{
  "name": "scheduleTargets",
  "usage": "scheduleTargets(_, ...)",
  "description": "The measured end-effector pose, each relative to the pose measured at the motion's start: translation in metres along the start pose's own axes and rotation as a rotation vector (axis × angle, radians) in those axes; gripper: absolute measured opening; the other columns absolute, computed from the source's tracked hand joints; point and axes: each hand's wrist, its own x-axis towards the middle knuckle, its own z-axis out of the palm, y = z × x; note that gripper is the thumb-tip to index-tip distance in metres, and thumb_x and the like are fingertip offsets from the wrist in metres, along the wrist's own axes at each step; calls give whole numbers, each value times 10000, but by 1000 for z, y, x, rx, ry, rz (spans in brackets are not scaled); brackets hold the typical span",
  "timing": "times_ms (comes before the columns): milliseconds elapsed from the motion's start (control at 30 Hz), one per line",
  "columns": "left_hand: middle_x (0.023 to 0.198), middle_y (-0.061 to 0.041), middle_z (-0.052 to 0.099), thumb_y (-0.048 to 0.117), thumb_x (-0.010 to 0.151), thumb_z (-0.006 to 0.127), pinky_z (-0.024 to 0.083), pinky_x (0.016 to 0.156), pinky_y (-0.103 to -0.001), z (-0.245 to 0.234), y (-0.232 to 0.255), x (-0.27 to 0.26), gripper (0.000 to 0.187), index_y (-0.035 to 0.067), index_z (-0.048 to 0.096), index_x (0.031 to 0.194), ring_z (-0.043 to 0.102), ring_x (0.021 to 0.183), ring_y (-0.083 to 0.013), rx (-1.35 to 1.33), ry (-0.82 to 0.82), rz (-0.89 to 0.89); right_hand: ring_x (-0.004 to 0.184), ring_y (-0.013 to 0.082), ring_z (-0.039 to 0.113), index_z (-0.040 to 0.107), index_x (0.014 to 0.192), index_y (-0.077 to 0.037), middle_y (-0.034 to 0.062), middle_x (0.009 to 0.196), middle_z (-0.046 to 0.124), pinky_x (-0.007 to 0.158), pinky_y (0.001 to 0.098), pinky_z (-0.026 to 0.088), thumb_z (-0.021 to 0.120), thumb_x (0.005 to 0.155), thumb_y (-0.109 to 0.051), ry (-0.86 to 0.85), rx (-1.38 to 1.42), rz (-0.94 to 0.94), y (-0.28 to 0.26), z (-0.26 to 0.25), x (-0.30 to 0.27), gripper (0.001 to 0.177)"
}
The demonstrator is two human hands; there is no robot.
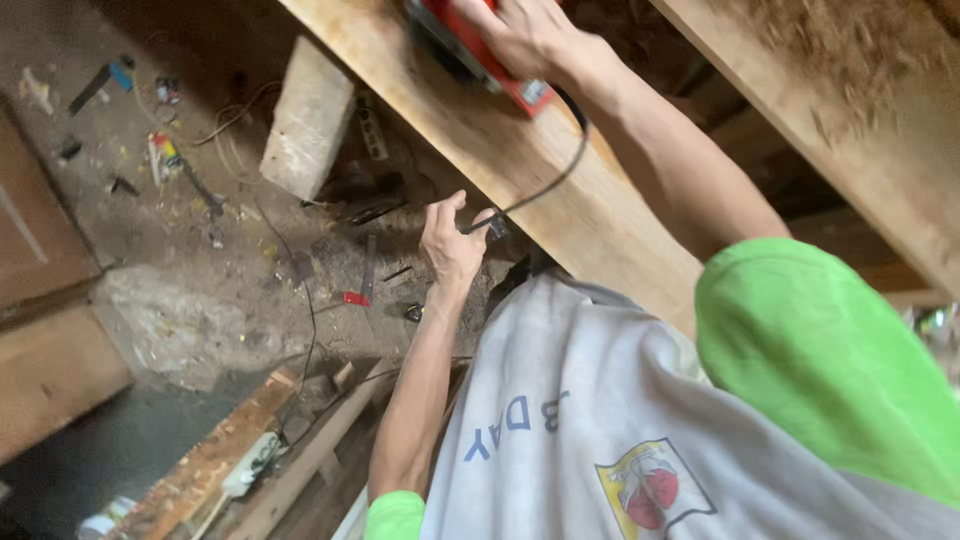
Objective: The person uses a red electric sander to smooth a long wooden plank resting on supports. They move the sander back and forth along the plank's length, occasionally adjusting the power cord and repositioning their hands to maintain control.
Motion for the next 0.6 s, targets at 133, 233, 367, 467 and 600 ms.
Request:
scheduleTargets(133, 1211, -135, 654, 268, 891, 827, 628, 776, -378, 7, 14, -21, 431, 88, 673, 1251, 721, 987, -288, -14, -152, 137, 1085, 363, 723, 380, 1618, -110, 208, 1227, 703, 971, 449, 560, 582, 1102, -327, -124, 834, 680, -60, -139, -91, 595)
scheduleTargets(233, 1306, -148, 619, 282, 869, 843, 610, 842, -419, 21, 37, -36, 600, 35, 608, 1363, 705, 1069, -341, -12, -175, 374, 1118, 337, 708, 407, 1591, -98, 228, 1275, 677, 971, 422, 542, 582, 1056, -313, -133, 789, 826, -106, -220, -153, 602)
scheduleTargets(367, 1379, -127, 607, 261, 718, 872, 541, 907, -476, 31, 55, -55, 666, 58, 640, 1308, 638, 1108, -354, 72, -199, 381, 859, 272, 752, 462, 1542, -112, 163, 989, 735, 810, 383, 576, 631, 950, -359, -224, 791, 1107, -146, -273, -204, 663)
scheduleTargets(467, 1396, -85, 618, 238, 647, 877, 495, 971, -477, 36, 52, -52, 632, 95, 684, 1232, 590, 1156, -322, 134, -189, 384, 710, 253, 709, 463, 1560, -132, 136, 886, 740, 746, 365, 579, 627, 954, -371, -200, 890, 1219, -152, -275, -208, 672)
scheduleTargets(600, 1403, -77, 629, 187, 670, 860, 503, 1029, -440, 42, 43, -55, 609, 67, 692, 1243, 569, 1179, -313, 174, -189, 420, 888, 221, 710, 460, 1560, -108, 155, 1076, 717, 816, 374, 568, 620, 992, -373, -149, 839, 1043, -136, -243, -183, 647)
